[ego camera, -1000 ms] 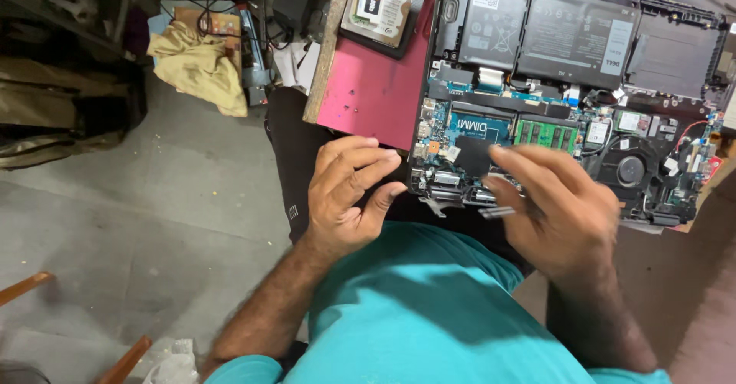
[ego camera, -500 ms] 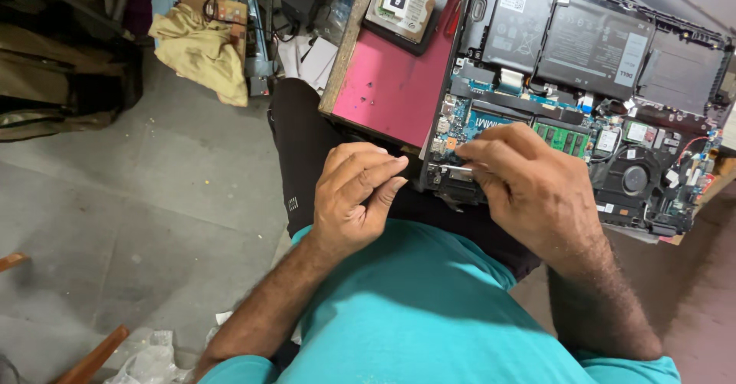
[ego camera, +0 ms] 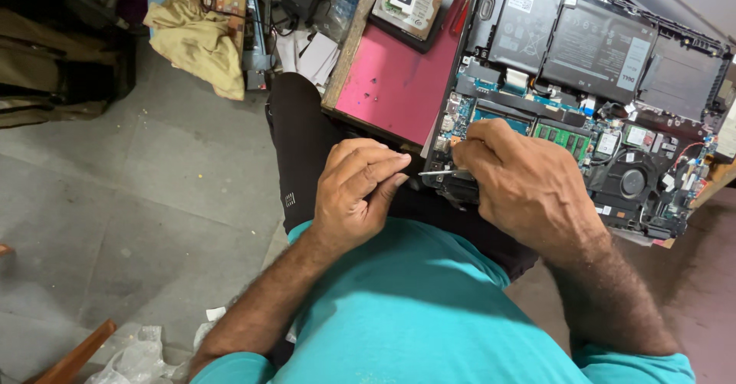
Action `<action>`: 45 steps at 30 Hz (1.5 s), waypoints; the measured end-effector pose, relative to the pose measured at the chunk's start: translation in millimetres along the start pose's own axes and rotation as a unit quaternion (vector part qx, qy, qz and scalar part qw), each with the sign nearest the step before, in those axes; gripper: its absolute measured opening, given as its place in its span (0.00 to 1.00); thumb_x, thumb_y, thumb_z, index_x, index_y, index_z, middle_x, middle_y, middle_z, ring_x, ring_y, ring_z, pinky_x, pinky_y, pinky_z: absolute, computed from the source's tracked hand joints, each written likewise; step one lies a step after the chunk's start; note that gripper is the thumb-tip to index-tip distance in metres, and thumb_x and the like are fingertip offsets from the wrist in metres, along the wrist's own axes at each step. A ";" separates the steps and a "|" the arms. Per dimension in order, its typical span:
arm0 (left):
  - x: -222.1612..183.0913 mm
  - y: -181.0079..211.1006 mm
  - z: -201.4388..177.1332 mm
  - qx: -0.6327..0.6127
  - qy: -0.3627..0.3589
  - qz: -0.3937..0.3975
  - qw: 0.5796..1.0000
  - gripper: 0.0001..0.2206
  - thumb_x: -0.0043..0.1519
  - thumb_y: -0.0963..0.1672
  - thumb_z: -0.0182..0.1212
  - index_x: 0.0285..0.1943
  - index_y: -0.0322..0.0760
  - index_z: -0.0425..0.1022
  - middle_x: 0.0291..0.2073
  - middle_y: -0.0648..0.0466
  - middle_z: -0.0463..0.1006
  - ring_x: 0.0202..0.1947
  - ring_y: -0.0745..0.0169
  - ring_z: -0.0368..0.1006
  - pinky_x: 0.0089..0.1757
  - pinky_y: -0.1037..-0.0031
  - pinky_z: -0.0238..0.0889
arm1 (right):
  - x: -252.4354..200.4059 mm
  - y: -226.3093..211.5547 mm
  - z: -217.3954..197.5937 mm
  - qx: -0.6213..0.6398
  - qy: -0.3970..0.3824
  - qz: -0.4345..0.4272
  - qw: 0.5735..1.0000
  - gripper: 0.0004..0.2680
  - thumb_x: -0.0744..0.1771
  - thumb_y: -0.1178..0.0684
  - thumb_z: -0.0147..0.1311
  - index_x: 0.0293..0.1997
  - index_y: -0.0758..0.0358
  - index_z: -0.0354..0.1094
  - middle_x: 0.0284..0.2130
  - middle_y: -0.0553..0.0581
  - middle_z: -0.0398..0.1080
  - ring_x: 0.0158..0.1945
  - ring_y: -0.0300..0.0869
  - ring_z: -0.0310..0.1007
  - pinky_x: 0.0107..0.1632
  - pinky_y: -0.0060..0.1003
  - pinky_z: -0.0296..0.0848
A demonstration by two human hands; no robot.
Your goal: The person works on the internal components of an open laptop, using a small screwdriver to loosen and tighten screws on the motherboard and around various connectors. The person also handles small internal cables and connectors, plugging and unplugging them by hand.
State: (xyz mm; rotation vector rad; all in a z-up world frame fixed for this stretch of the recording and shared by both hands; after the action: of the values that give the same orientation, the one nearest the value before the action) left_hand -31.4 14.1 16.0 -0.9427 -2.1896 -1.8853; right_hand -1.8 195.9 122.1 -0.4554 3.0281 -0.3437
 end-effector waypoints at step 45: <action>-5.8 0.4 -3.8 -0.015 0.009 0.001 1.000 0.13 0.62 0.39 0.70 0.55 0.39 0.77 0.48 0.55 0.79 0.51 0.55 0.74 0.52 0.65 0.66 | 4.0 2.4 -9.9 0.025 -0.007 -0.097 0.995 0.13 0.59 0.67 0.55 0.45 0.62 0.73 0.44 0.57 0.74 0.42 0.49 0.78 0.42 0.41 0.77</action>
State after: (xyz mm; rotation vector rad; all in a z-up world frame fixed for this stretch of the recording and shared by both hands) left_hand -27.8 8.5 14.6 -0.9292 -2.1561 -1.9224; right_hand -7.2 199.1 131.1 -0.7461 2.9600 -0.4251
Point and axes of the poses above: each hand's wrist, its own x-axis towards the middle knuckle, its own z-axis out of the palm, y = z × x, the point moved 4 cm from there along x, towards the middle knuckle
